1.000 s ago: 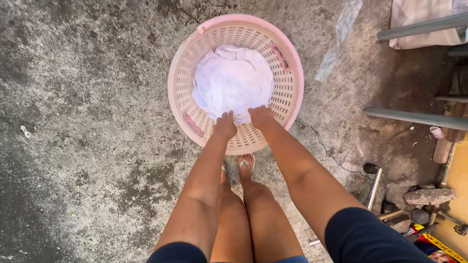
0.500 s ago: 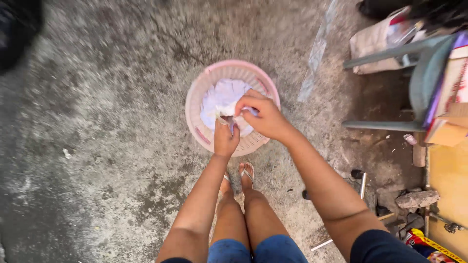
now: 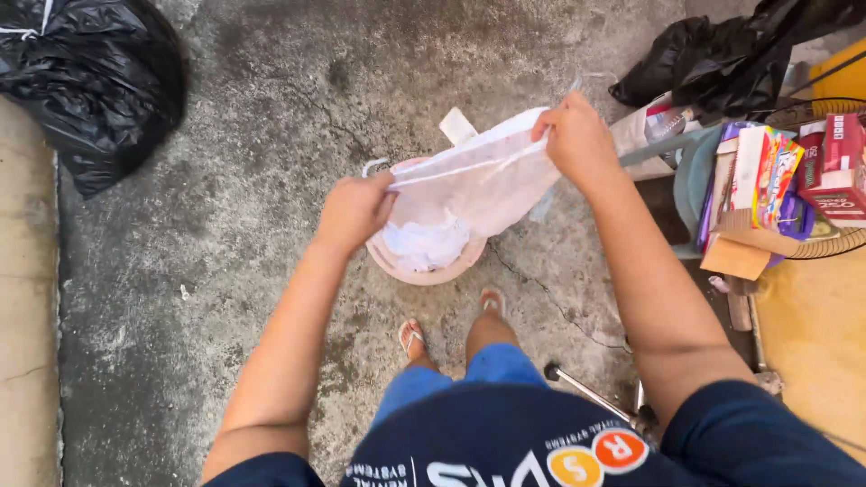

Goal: Hanging wet laundry items onto hangers and then onto a clothesline.

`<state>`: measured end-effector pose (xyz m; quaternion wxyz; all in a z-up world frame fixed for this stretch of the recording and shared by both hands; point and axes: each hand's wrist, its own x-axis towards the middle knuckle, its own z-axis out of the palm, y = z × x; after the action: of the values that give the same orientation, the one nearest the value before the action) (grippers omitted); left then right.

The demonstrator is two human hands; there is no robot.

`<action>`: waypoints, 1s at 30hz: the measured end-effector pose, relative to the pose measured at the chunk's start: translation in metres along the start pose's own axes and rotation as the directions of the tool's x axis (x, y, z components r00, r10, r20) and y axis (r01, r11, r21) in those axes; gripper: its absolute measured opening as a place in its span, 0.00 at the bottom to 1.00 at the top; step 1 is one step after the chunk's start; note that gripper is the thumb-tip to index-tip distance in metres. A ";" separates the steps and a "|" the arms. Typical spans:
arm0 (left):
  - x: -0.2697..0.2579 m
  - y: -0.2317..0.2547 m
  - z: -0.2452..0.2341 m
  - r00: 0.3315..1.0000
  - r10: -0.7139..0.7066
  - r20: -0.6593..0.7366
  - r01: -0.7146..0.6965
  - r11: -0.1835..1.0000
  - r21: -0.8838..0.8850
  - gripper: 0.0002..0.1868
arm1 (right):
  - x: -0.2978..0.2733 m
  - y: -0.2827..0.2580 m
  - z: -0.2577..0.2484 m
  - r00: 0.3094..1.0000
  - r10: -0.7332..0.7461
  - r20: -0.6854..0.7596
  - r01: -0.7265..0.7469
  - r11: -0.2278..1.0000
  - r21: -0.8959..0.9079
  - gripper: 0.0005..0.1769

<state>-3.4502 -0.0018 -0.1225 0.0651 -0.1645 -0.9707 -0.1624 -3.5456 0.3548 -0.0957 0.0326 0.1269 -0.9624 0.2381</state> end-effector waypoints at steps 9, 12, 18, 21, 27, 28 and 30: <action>0.078 0.085 -0.075 0.998 -0.037 0.046 0.059 0.641 -0.765 0.13 | 0.053 -0.016 0.001 0.554 -0.722 0.414 0.314 0.642 0.699 0.28; 0.082 0.096 -0.122 0.995 -0.083 0.053 0.096 0.721 -0.686 0.14 | 0.078 -0.009 -0.009 0.463 -0.707 0.535 0.408 0.706 0.579 0.26; -0.019 0.052 -0.136 0.902 -0.432 0.017 0.152 0.280 -0.948 0.13 | 0.134 -0.010 -0.080 0.383 -0.842 0.380 0.850 0.482 0.211 0.28; -0.014 0.071 -0.139 0.889 -0.458 0.020 0.346 0.643 -0.683 0.13 | 0.149 -0.018 -0.100 0.382 -0.899 0.214 0.918 0.396 0.023 0.24; 0.072 0.111 -0.143 0.847 -0.519 0.116 0.506 0.853 0.128 0.28 | 0.168 -0.042 -0.096 0.595 -0.791 0.146 0.789 0.539 -0.295 0.23; 0.081 0.106 -0.144 0.853 -0.512 0.100 0.498 0.857 0.137 0.28 | 0.174 -0.043 -0.096 0.595 -0.794 0.127 0.785 0.539 -0.306 0.23; 0.093 0.104 -0.133 0.845 -0.523 0.111 0.480 0.834 0.271 0.31 | 0.174 -0.034 -0.092 0.674 -0.731 0.105 0.723 0.622 -0.301 0.19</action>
<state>-3.4927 0.0740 0.0499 -0.0493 0.0914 -0.9937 -0.0432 -3.7050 0.3289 0.0229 0.1592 0.4941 -0.8533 0.0482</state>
